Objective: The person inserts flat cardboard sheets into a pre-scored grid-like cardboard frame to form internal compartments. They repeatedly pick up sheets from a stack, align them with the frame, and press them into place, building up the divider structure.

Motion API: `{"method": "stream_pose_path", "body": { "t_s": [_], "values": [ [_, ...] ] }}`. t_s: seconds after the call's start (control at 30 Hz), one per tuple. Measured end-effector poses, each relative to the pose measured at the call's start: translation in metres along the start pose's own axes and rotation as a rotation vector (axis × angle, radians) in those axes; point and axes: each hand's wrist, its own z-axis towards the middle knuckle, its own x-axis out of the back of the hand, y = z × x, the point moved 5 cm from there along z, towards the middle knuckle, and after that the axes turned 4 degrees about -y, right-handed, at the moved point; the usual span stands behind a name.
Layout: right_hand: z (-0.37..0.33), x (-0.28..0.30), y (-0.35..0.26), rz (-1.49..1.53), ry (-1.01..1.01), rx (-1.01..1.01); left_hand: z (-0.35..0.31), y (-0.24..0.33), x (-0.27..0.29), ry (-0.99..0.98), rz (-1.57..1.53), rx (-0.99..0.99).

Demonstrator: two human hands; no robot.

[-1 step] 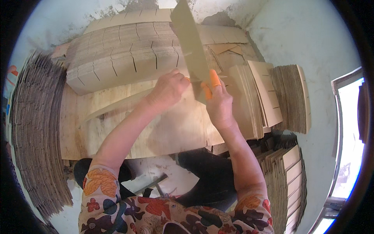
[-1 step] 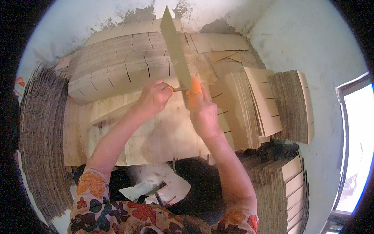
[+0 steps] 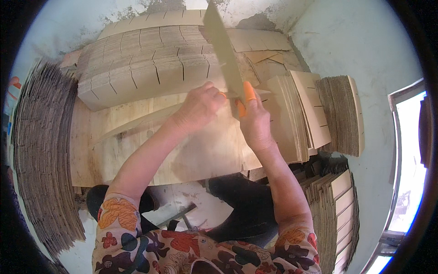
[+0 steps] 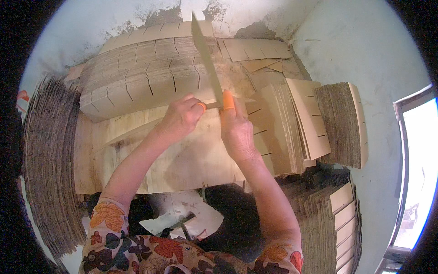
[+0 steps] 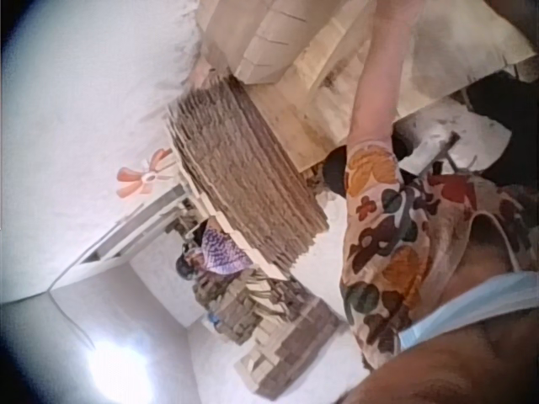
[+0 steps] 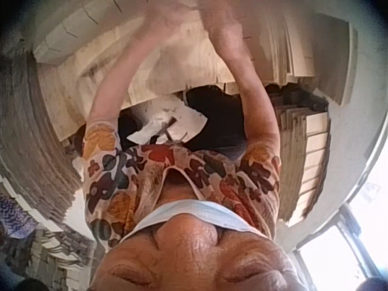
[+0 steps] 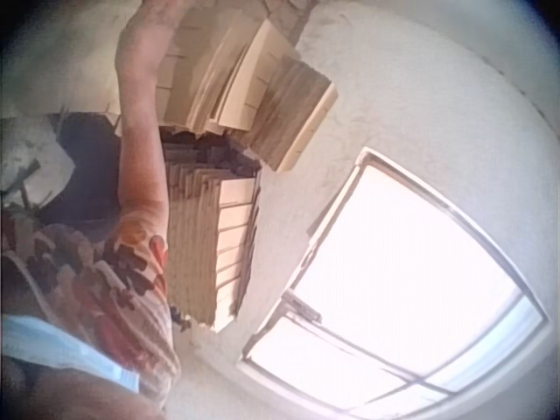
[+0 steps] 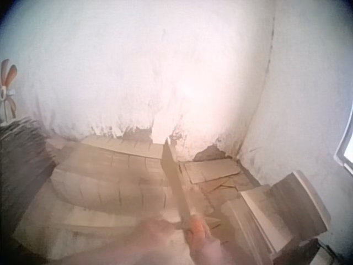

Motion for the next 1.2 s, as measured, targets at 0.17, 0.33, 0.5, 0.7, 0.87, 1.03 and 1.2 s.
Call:
{"method": "stream_pose_path", "body": {
  "t_s": [0.17,0.33,0.5,0.7,0.87,1.03,1.2],
  "values": [
    [-0.011,-0.025,0.011,-0.013,-0.218,-0.105,-0.009,0.009,-0.004,-0.090,-0.153,0.076],
    [-0.016,-0.016,0.007,0.011,-0.101,-0.059,0.008,-0.049,0.020,-0.327,-0.342,0.603],
    [-0.015,-0.014,0.003,0.064,-0.054,-0.021,0.010,-0.123,-0.013,-0.361,0.192,0.512],
    [-0.015,-0.013,0.003,0.091,0.004,-0.017,0.003,-0.141,-0.038,-0.217,0.350,0.395],
    [-0.016,-0.011,0.003,0.116,-0.010,-0.066,0.000,-0.139,-0.035,-0.118,0.349,0.277],
    [-0.015,-0.005,0.000,0.212,-0.039,-0.143,-0.008,-0.124,-0.023,-0.068,0.286,0.221],
    [-0.019,-0.007,0.003,0.187,-0.065,-0.139,-0.006,-0.102,-0.014,0.014,0.258,0.129]
  ]
}}
